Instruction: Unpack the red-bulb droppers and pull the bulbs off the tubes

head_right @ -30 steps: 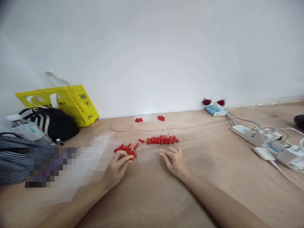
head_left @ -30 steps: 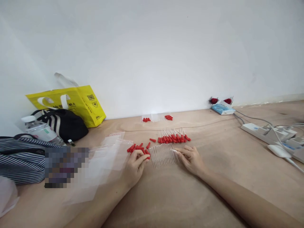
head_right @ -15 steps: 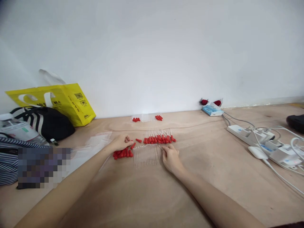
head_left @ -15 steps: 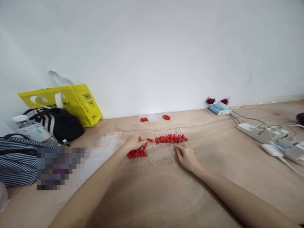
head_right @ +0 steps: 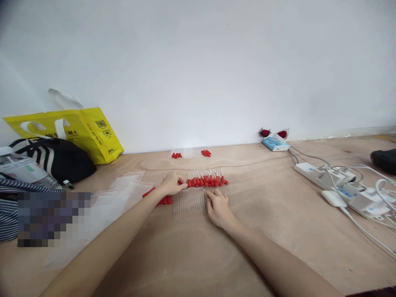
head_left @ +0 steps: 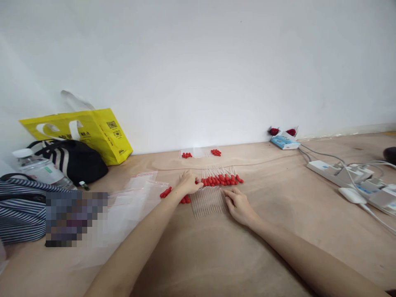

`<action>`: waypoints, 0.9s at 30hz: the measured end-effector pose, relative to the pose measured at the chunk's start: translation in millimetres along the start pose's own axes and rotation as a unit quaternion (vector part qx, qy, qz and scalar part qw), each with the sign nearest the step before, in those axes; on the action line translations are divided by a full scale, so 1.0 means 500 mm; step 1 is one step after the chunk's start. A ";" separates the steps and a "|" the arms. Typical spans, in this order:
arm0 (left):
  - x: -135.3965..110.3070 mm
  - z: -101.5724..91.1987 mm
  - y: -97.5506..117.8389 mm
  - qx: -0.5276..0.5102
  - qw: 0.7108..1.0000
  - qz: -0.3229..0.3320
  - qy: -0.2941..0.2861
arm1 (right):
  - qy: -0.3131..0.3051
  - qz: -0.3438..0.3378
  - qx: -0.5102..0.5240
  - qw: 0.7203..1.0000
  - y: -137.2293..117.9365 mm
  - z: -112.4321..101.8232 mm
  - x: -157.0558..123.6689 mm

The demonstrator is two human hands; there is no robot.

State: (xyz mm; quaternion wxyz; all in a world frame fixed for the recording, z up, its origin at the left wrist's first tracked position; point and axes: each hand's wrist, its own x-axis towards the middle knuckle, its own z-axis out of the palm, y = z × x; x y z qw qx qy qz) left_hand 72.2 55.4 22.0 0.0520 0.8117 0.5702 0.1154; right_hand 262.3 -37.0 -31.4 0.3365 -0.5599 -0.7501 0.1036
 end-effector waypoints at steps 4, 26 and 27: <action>0.003 0.000 0.006 0.001 1.000 0.001 0.010 | 0.020 -0.033 0.021 0.999 0.006 0.005 -0.001; -0.213 -0.047 -0.049 -0.061 0.958 0.232 0.159 | 0.141 -0.250 -0.069 0.955 -0.045 -0.025 -0.006; -0.222 -0.045 -0.047 -0.051 0.953 0.253 0.157 | 0.123 -0.268 -0.087 0.951 -0.051 -0.026 -0.002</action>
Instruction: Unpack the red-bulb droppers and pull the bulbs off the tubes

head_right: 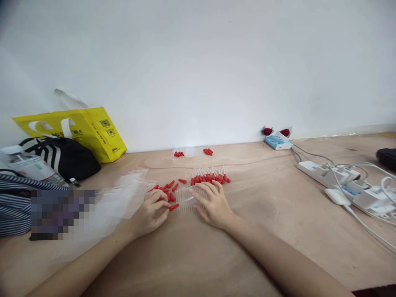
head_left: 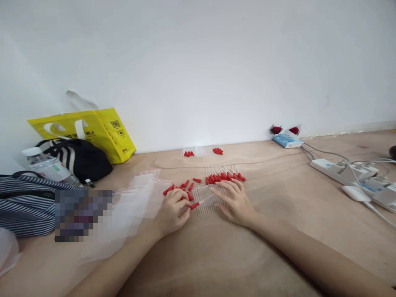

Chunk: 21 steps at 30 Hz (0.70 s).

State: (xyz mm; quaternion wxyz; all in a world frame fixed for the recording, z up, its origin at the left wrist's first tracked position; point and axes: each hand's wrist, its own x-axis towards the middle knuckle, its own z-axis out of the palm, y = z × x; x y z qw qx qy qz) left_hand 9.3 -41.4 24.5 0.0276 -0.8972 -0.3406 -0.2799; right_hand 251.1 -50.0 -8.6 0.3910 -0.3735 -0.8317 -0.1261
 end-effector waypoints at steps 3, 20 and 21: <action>-0.006 0.004 0.015 0.012 0.999 0.044 0.003 | -0.047 -0.034 -0.004 0.998 -0.003 0.005 0.013; -0.014 0.076 0.026 -0.089 0.996 0.025 0.012 | -0.035 -0.033 0.046 0.998 -0.029 0.012 -0.007; -0.012 0.080 0.023 -0.092 0.995 0.029 0.019 | -0.036 -0.034 0.048 0.998 -0.030 0.013 -0.007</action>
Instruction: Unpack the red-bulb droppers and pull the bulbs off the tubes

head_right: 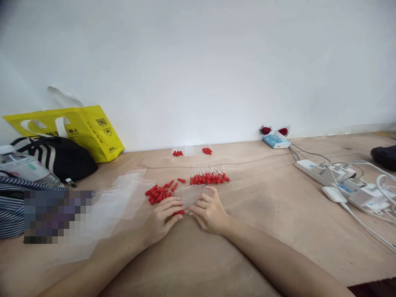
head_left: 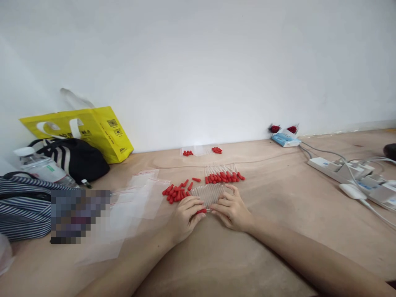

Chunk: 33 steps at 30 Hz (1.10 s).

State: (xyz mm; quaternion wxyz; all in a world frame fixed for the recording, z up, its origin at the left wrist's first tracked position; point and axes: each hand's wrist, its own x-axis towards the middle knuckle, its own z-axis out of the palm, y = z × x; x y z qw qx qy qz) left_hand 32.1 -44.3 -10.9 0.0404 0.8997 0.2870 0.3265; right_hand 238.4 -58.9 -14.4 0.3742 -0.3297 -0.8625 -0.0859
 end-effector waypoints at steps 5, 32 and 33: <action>-0.002 0.003 -0.002 -0.001 1.000 -0.008 -0.006 | -0.011 -0.002 0.018 1.000 -0.001 -0.003 0.000; 0.003 -0.069 -0.056 0.018 0.963 -0.249 0.105 | -0.059 0.380 0.017 0.923 0.089 -0.020 -0.032; 0.010 -0.076 -0.065 0.014 0.955 -0.276 0.106 | -0.062 0.381 0.017 0.922 0.087 -0.016 -0.029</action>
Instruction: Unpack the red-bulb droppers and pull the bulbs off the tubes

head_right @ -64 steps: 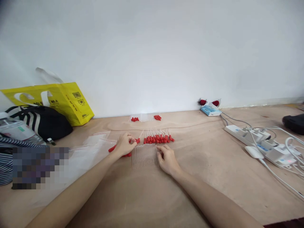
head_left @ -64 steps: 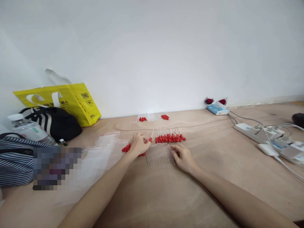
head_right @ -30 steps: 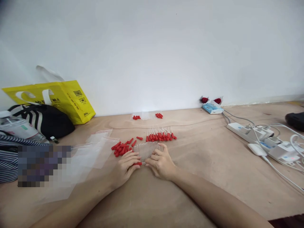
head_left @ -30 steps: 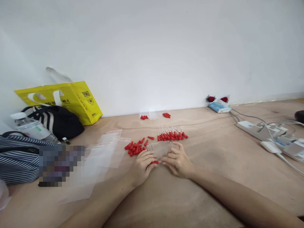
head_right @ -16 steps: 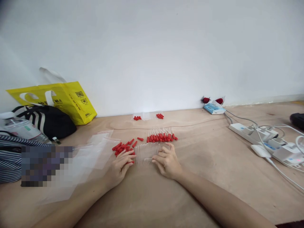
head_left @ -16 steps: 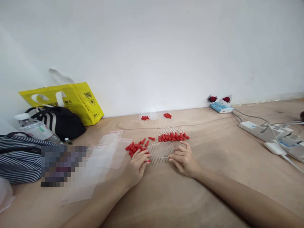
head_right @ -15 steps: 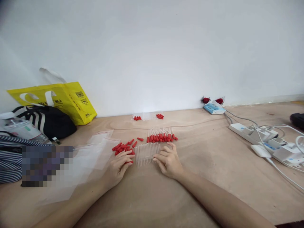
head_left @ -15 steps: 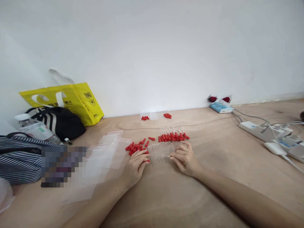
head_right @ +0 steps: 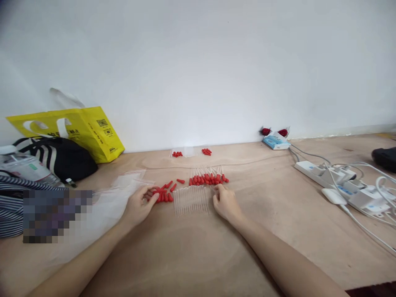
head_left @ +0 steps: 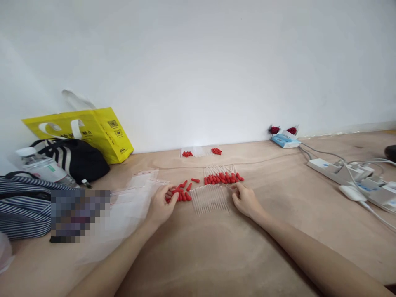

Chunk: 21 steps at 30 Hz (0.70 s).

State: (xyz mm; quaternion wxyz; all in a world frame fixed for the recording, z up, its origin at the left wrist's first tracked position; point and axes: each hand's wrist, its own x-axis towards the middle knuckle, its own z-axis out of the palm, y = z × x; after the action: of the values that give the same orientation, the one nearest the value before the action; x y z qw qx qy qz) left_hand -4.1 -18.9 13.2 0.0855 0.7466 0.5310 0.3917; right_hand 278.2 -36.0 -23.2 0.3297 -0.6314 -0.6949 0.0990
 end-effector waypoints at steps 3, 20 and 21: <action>0.042 -0.007 -0.014 0.028 0.997 -0.073 -0.003 | -0.005 -0.007 0.005 1.000 -0.009 0.013 0.003; 0.127 0.023 -0.026 0.194 0.973 -0.076 -0.098 | -0.015 -0.011 0.011 1.000 -0.024 0.020 0.006; 0.126 0.031 -0.014 0.196 0.974 -0.061 -0.095 | -0.017 -0.008 0.003 1.000 -0.025 0.018 0.006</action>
State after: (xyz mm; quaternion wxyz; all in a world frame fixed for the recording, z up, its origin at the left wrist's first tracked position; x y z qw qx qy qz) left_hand 9.4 42.6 30.0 0.0117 0.7486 0.6316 0.2015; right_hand 262.9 -33.1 -22.3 0.3211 -0.6227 -0.7051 0.1091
